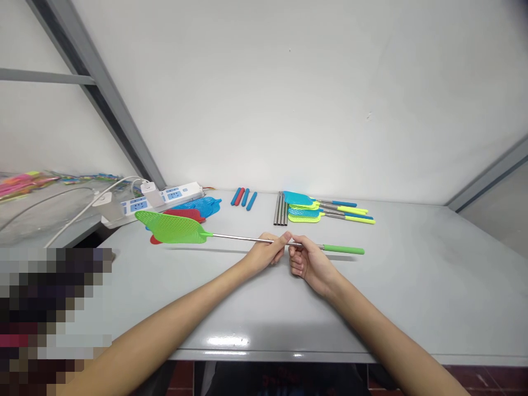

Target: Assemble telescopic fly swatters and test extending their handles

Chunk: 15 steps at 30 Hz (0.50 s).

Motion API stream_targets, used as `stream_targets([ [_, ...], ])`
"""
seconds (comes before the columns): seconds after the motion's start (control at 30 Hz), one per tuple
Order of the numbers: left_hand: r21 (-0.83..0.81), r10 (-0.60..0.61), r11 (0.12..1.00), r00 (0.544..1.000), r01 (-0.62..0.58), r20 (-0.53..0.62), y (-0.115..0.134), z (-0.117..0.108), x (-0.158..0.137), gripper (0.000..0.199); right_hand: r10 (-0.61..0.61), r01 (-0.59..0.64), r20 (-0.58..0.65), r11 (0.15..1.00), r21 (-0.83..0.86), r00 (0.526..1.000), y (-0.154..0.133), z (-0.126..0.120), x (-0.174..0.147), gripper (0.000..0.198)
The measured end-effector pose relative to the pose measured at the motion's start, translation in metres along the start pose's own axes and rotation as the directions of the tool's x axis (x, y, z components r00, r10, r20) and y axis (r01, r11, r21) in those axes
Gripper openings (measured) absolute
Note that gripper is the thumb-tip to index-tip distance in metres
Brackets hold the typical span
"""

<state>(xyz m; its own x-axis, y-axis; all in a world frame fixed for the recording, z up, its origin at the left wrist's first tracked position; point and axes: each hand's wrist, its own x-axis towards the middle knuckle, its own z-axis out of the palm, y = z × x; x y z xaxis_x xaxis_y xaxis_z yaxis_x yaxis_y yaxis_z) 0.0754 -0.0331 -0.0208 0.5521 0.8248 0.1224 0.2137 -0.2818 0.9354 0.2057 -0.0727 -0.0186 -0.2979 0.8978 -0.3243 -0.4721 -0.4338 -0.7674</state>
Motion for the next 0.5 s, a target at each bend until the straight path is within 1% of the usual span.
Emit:
stream_targets([
  [0.13,-0.015,0.004,1.000,1.000,-0.004,-0.009,-0.0002,0.0001,0.0008,0.056,-0.004,0.004,0.003,1.000,0.005,1.000,-0.0004,0.0007,-0.0003,0.031],
  [0.33,-0.040,-0.010,0.999,1.000,0.011,0.026,0.0009,-0.0002,0.0005,0.054,-0.010,0.010,-0.014,1.000,-0.005,1.000,-0.0005,0.0021,-0.0018,0.031],
  [0.5,-0.069,-0.027,0.997,0.999,0.029,0.033,0.0014,0.0004,0.0006,0.053,-0.035,0.035,-0.022,0.999,-0.022,0.999,0.0009,0.0018,-0.0017,0.034],
])
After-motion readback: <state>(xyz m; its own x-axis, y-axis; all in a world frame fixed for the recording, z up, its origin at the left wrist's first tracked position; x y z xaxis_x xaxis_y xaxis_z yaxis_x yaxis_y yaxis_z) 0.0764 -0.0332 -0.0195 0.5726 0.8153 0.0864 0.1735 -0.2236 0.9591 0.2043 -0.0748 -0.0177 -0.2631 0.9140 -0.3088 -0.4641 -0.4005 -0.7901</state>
